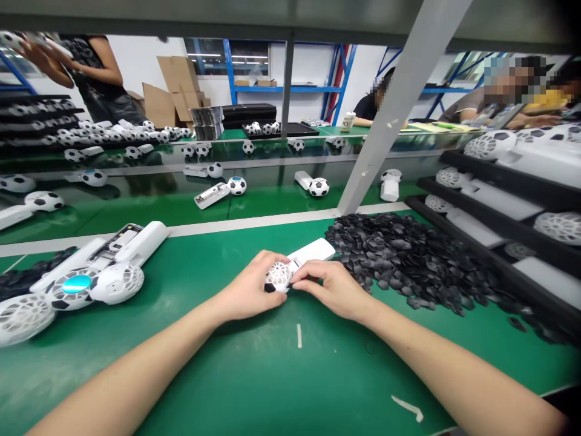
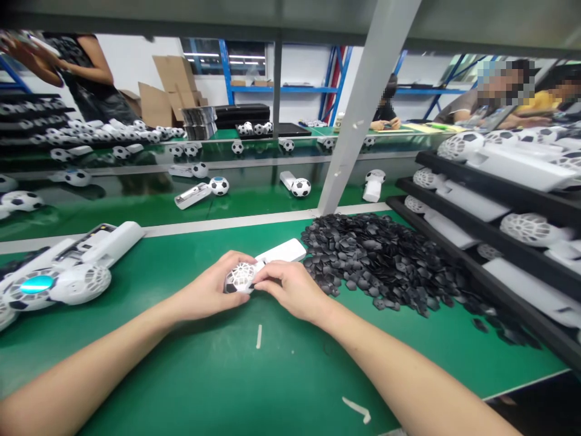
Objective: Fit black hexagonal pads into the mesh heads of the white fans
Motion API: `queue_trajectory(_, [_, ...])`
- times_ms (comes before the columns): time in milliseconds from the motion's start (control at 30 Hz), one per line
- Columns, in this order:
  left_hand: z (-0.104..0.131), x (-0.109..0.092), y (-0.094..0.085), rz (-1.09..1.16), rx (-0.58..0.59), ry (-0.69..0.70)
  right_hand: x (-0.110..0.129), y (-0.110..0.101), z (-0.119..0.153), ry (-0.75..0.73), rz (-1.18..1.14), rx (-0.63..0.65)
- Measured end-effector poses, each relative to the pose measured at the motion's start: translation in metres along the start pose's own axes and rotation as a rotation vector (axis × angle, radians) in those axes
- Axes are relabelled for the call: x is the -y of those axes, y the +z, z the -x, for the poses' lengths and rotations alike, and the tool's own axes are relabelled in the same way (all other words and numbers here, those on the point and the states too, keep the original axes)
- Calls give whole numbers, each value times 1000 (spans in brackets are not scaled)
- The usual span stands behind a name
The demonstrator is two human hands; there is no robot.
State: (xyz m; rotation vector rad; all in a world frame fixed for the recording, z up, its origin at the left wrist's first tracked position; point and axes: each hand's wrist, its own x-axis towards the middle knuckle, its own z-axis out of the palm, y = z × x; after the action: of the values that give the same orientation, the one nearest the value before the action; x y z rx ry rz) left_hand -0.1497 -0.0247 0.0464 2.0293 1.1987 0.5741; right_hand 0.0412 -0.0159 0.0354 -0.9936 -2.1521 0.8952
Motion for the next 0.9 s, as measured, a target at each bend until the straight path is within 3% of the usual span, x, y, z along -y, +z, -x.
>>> queue_trajectory(167, [-1, 2, 7, 5, -103, -2, -1, 3, -4, 2, -19, -21])
queue_trajectory(467, [0, 3, 16, -49, -216, 43, -7, 5, -13, 202, 54, 12])
queue_trajectory(633, [-3, 12, 14, -40, -204, 53, -18, 9, -18, 155, 50, 26])
queue_trajectory(767, [-4, 15, 15, -19, -200, -14, -23, 10, -21, 92, 98, 19])
queue_trajectory(900, [-6, 15, 19, -46, -250, -27, -27, 13, -22, 64, 127, -7])
